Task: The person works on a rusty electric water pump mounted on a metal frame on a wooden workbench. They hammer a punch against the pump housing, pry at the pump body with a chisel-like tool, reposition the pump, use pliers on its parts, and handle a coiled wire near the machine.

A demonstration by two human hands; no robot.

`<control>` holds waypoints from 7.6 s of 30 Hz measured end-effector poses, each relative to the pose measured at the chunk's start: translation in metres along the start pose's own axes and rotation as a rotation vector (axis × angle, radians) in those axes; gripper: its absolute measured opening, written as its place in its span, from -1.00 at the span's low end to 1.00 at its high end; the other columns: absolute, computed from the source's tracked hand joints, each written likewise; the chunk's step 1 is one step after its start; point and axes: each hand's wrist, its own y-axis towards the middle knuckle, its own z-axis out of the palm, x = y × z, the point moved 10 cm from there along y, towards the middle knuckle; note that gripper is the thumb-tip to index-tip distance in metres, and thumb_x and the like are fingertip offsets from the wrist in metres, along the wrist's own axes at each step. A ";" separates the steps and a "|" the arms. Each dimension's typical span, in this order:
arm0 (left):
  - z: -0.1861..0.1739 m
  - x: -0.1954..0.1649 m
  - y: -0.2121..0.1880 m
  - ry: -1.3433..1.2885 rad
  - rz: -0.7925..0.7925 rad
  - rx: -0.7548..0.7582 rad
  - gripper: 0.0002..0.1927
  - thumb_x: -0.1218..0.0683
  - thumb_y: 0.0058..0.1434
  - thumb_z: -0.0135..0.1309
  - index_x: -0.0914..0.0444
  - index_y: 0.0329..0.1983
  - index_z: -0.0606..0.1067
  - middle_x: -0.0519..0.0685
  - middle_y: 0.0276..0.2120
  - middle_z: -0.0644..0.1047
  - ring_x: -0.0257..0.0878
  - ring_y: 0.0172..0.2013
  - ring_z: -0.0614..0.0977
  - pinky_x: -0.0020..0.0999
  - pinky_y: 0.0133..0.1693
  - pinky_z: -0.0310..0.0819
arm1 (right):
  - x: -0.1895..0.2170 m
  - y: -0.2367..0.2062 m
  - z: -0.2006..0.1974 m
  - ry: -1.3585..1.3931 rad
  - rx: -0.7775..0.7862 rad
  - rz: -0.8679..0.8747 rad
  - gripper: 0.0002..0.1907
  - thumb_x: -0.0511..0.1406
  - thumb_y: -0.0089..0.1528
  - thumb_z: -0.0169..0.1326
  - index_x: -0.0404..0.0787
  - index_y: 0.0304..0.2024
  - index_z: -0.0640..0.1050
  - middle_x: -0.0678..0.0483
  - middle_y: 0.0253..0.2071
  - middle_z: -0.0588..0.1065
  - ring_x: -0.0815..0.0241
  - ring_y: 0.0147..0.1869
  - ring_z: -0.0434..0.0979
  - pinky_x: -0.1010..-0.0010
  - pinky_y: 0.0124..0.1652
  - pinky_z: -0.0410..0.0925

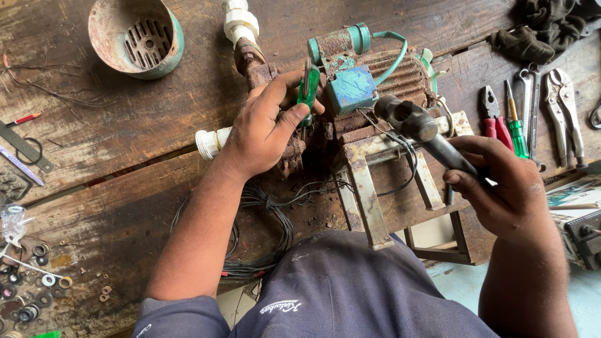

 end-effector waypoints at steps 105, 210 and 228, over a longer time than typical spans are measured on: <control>0.007 -0.009 -0.035 0.311 0.081 -0.287 -0.64 -0.13 0.39 0.11 0.27 -0.13 0.59 0.07 -0.05 0.62 -0.04 0.11 0.58 0.10 0.33 0.12 | 0.016 0.004 -0.012 0.051 0.140 -0.034 -0.71 -0.21 0.39 0.02 -0.30 0.02 0.50 0.20 -0.47 0.42 0.42 -0.46 0.34 0.56 -0.48 0.25; 0.130 -0.025 -0.275 -0.431 -0.628 -0.751 -0.75 0.06 0.33 0.09 0.34 -0.08 0.58 -0.03 -0.21 0.66 -0.30 -0.15 0.65 -0.37 -0.05 0.50 | -0.106 0.059 -0.008 0.183 0.264 -0.150 -0.73 -0.36 0.20 0.17 -0.29 -0.06 0.53 0.16 -0.39 0.52 0.39 -0.35 0.42 0.49 -0.37 0.32; 0.163 -0.034 -0.268 -0.596 -0.493 -0.722 -0.71 0.02 0.32 0.12 0.34 -0.08 0.53 -0.05 -0.20 0.65 -0.33 -0.17 0.63 -0.39 -0.09 0.51 | -0.061 0.036 0.016 -0.699 0.374 -0.237 -0.67 -0.08 0.18 0.17 -0.05 -0.09 0.49 -0.14 -0.37 0.60 -0.25 -0.22 0.62 -0.06 -0.22 0.43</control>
